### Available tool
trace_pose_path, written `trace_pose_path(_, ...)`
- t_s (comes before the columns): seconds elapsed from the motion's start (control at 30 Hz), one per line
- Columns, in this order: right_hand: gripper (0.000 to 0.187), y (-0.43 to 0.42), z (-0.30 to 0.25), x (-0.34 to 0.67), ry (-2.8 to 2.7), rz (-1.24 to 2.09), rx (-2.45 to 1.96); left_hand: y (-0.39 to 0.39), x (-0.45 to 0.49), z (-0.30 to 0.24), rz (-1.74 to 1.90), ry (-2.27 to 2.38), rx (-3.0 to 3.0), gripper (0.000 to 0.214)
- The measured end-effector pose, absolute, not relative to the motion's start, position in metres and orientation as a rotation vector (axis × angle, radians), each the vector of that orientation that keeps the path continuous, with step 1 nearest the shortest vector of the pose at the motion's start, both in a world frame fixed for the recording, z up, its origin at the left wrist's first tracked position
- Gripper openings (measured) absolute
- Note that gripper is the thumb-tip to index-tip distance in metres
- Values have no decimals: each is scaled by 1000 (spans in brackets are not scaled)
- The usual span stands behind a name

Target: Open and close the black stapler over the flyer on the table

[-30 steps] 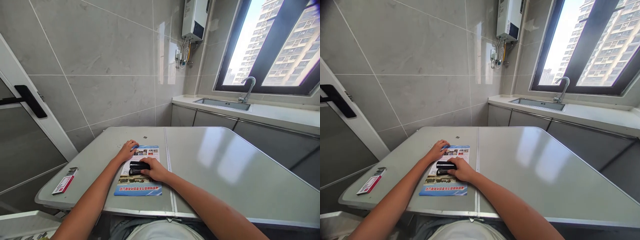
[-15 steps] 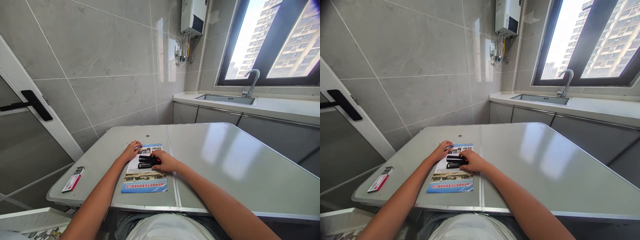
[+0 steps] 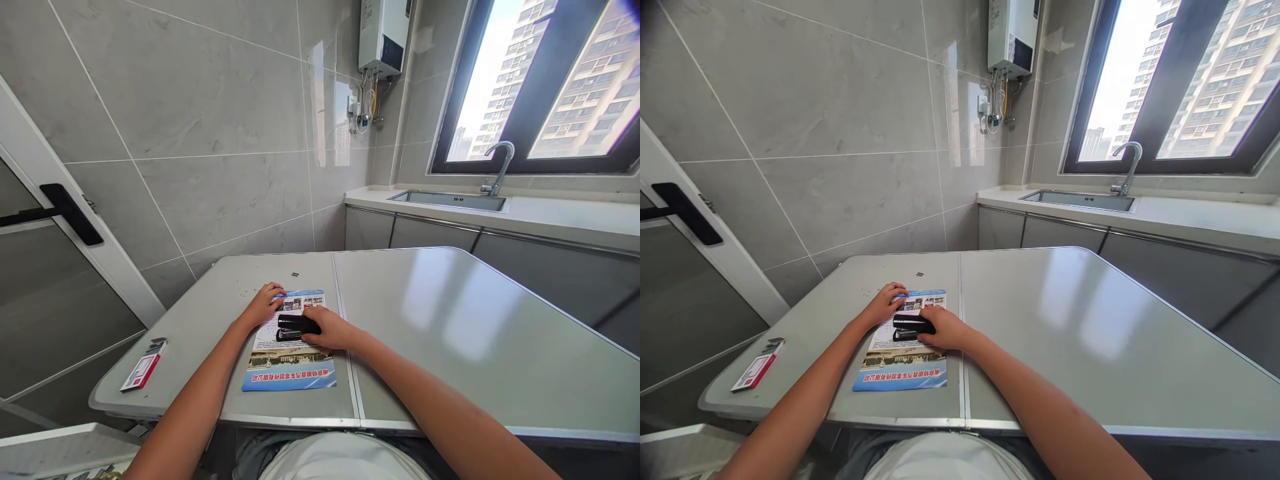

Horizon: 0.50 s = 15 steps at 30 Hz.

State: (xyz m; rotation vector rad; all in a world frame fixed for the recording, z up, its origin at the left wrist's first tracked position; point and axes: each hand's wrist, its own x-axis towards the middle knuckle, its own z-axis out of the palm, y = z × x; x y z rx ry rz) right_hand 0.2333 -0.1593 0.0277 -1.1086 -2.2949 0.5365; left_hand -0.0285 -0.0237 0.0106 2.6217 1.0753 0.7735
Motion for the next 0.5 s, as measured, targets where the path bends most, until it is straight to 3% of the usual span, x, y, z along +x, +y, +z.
trace_pose_path(0.5,30,-157,25,233,-2321,502,-1115,-12,-37,-1,737,1244,2595,31)
